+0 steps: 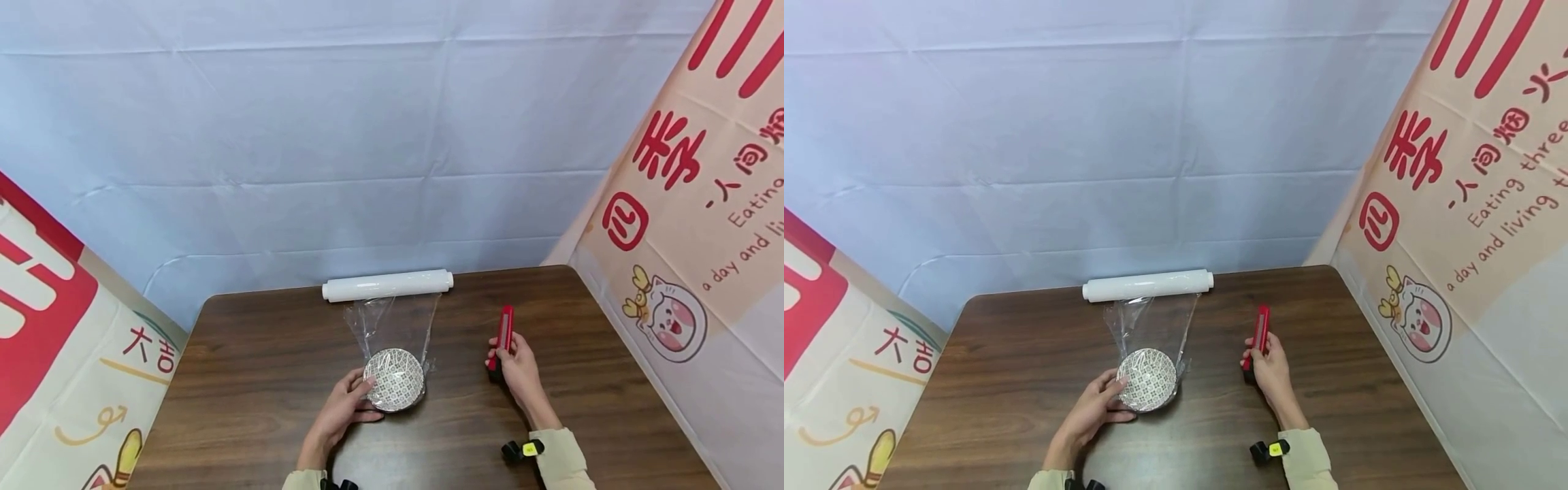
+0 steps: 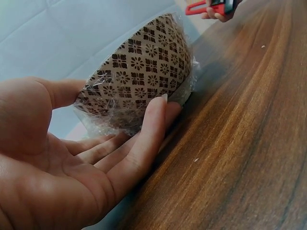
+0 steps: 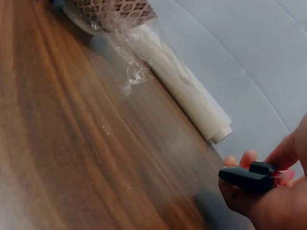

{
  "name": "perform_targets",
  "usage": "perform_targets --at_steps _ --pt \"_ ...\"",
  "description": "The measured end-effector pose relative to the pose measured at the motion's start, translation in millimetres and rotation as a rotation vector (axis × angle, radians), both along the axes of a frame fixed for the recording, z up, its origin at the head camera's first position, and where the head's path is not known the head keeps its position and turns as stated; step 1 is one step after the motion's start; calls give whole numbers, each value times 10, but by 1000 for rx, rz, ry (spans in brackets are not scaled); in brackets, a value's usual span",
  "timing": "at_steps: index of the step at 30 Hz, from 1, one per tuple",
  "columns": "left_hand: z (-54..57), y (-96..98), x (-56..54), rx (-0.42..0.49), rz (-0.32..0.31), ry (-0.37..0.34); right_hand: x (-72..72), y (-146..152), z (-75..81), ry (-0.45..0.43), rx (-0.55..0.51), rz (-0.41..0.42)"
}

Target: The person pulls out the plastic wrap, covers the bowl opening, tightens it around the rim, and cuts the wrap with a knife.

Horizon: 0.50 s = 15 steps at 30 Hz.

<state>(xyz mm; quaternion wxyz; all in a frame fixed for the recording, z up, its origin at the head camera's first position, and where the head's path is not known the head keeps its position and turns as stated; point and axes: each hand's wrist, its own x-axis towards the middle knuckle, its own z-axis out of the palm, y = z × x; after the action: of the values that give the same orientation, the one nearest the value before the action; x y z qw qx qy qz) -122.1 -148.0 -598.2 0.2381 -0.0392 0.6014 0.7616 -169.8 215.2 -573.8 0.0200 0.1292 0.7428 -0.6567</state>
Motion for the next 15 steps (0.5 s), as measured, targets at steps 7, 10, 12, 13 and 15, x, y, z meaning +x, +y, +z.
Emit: perform_targets --at_steps 7,10,12,13,15 --pt "-12 0 9 0 -1 -12 84 49 -53 -31 47 29" --pt "-10 6 2 2 -2 -11 101 67 -41 -7 83 27" --pt "-7 9 -1 2 3 -7 99 73 -39 -2 98 31" --pt "-6 11 -1 1 5 -5 97 72 -42 -1 105 35" --pt "-6 14 6 2 8 -5 98 64 -52 -10 104 49"
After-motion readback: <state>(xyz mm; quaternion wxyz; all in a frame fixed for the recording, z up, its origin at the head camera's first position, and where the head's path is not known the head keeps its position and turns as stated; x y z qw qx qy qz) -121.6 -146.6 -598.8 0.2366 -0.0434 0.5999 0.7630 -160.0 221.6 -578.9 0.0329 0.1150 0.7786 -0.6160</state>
